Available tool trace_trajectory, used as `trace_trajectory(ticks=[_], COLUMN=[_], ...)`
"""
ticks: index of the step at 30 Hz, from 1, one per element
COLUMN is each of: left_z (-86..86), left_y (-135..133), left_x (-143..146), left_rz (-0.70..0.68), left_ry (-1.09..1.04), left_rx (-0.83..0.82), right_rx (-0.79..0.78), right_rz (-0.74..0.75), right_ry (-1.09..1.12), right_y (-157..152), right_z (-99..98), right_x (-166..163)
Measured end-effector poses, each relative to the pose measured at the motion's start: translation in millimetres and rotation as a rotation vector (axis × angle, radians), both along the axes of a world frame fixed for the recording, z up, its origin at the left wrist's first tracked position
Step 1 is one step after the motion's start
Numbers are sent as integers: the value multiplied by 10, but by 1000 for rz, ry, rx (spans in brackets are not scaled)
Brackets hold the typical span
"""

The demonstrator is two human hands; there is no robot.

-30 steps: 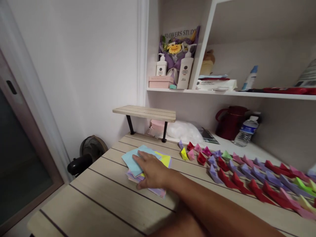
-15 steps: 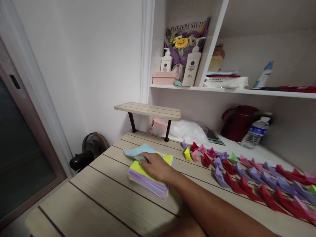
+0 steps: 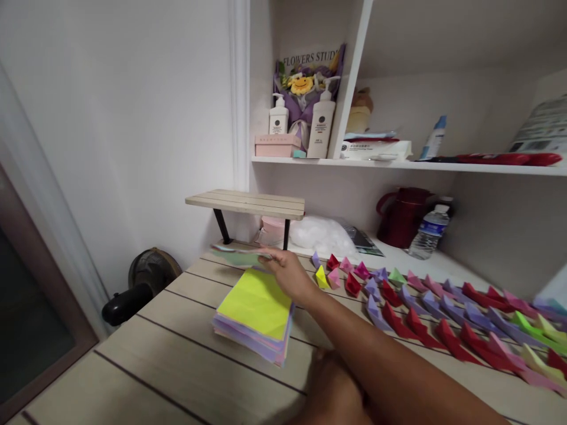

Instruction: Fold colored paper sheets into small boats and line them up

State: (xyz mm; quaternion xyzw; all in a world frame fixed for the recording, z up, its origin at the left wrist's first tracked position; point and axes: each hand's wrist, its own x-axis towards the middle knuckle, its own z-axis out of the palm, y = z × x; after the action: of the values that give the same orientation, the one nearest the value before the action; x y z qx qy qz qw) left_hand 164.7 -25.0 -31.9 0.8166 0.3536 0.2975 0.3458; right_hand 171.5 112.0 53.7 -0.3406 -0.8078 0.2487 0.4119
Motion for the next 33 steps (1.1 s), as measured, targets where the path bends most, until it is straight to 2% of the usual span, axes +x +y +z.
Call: trace_trajectory(ticks=[3, 6, 10, 16, 19, 22, 26, 29, 33], left_z=[-28, -32, -8, -34, -47, -39, -26, -32, -51], left_y=[95, 68, 49, 74, 74, 68, 60, 56, 62], left_x=[1, -13, -17, 8, 7, -5, -15, -10, 3], left_rz=[39, 53, 49, 54, 52, 57, 59, 59, 53], left_ry=[35, 38, 32, 16, -7, -25, -42, -45, -26], left_rx=[11, 13, 13, 21, 18, 17, 27, 38, 40], right_rx=[37, 44, 74, 194, 270, 265, 240, 257, 303], right_rz=[135, 213, 159, -32, 15, 121, 144, 98, -18], right_ry=[-71, -146, -123, -14, -138, -350, -378, -328, -234], right_y=[-175, -336, -369, -285, -334, -390, -425, -420, -326], right_z=[14, -108, -224, -82, -135, -300, -429, -361, -170], right_x=[176, 290, 321, 313, 343, 385, 409, 388, 346])
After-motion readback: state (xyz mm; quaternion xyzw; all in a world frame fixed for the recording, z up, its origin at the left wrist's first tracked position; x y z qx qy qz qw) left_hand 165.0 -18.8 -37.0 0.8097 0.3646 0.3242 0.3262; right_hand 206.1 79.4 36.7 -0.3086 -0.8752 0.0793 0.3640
